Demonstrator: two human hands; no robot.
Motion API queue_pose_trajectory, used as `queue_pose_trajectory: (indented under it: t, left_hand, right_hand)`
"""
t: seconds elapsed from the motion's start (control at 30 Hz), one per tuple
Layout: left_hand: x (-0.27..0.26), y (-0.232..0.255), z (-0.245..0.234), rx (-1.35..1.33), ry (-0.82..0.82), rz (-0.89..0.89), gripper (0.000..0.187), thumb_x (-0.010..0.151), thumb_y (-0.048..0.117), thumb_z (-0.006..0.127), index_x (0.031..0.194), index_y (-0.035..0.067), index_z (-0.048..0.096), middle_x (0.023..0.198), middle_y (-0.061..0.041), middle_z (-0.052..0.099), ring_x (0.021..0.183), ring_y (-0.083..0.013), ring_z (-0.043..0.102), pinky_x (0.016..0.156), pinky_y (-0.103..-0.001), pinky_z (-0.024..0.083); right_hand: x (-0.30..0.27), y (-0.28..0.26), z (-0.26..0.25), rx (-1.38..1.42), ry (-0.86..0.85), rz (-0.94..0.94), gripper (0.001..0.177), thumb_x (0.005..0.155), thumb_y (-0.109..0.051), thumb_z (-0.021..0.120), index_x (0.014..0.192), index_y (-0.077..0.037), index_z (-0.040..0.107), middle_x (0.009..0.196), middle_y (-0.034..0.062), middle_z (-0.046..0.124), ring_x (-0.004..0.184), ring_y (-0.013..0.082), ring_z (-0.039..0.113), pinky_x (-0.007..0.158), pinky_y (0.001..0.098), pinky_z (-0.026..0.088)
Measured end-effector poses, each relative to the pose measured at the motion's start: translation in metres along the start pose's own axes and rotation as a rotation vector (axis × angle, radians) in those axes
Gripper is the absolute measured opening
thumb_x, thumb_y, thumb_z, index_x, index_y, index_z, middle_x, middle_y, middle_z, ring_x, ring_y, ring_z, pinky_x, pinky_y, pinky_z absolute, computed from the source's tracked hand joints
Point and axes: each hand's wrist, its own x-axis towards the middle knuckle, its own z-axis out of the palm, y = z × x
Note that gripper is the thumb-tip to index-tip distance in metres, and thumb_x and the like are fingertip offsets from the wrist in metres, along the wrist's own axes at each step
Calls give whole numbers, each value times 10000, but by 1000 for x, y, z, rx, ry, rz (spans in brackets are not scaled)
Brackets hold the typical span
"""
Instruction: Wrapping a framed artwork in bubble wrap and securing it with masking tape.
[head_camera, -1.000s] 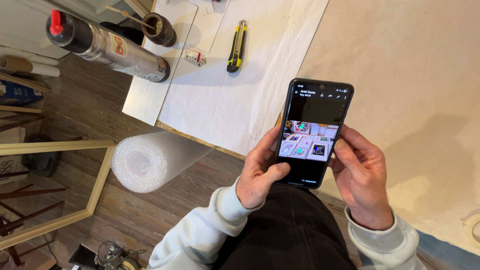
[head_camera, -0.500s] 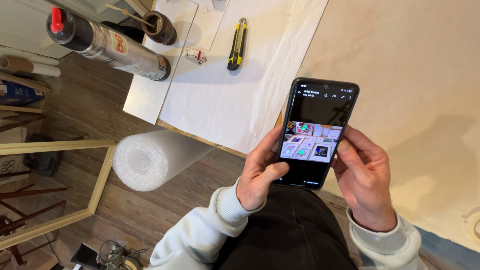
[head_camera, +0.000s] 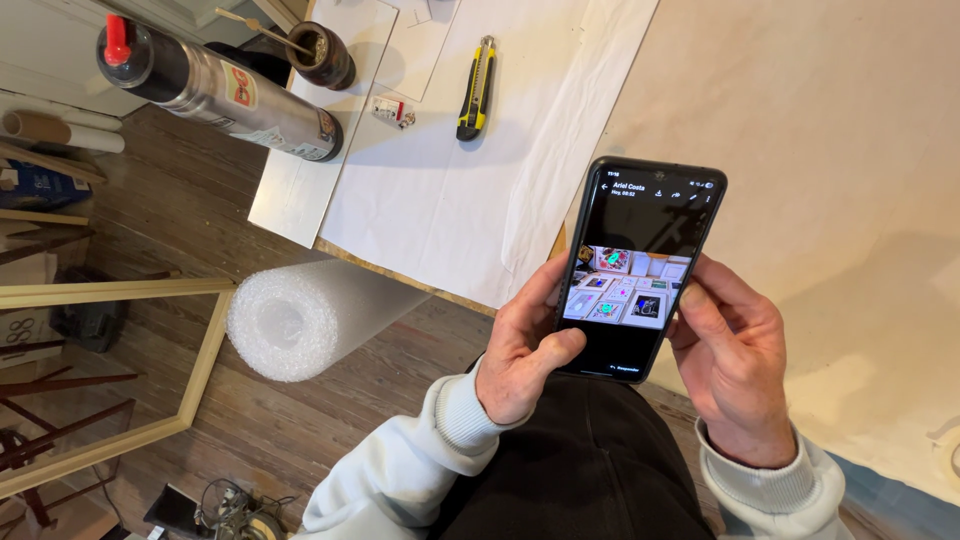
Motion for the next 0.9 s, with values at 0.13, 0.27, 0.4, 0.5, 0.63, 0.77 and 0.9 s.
queue_pose_trajectory:
  t: [0.13,0.27,0.4,0.5,0.63,0.77,0.9]
  left_hand:
    - [0,0,0,4,2,5,746,956,1,517,1644,-63,235,1557,-171,495,1465,-245,489,1267,-387,362]
    - [0,2,1,15,0,9,726,970,17,510,1643,-70,250,1559,-177,500,1465,-249,495,1270,-386,362]
    - [1,0,1,12,9,3,721,973,20,512,1639,-70,251,1558,-176,497,1463,-249,492,1265,-385,361]
    - [1,0,1,7,11,-3,725,968,20,512,1637,-68,247,1557,-175,494,1462,-249,488,1262,-384,360]
    - [1,1,2,7,4,-2,734,961,24,517,1638,-70,250,1556,-180,498,1461,-254,492,1263,-387,364]
    - [1,1,2,6,-2,5,738,961,32,522,1639,-69,249,1557,-179,498,1465,-252,492,1269,-387,363]
    - [1,2,3,15,-5,10,740,958,33,524,1639,-70,252,1556,-179,502,1466,-251,493,1271,-387,364]
  right_hand:
    - [-1,-2,1,-8,2,-1,363,1093,-32,560,1448,42,583,1318,143,697,1169,217,688,976,387,587]
    - [-1,-2,0,-5,-7,2,361,1102,-35,563,1452,47,591,1310,140,701,1159,212,689,968,372,583]
    - [0,-3,3,-14,-6,1,357,1097,-36,564,1443,47,592,1311,138,702,1161,208,689,969,368,582]
    - [-1,-4,2,-17,-2,-2,356,1093,-37,562,1438,45,591,1310,136,702,1165,208,689,975,369,582]
    - [-1,-4,1,-11,-2,1,352,1099,-36,558,1439,48,594,1306,139,703,1156,211,689,972,371,581]
    - [-2,-3,0,-10,-8,-5,345,1099,-36,558,1432,50,596,1306,141,703,1162,214,689,985,379,580]
    - [-2,-3,-1,-3,-5,-4,343,1101,-35,561,1432,50,596,1306,141,702,1166,214,688,992,379,577]
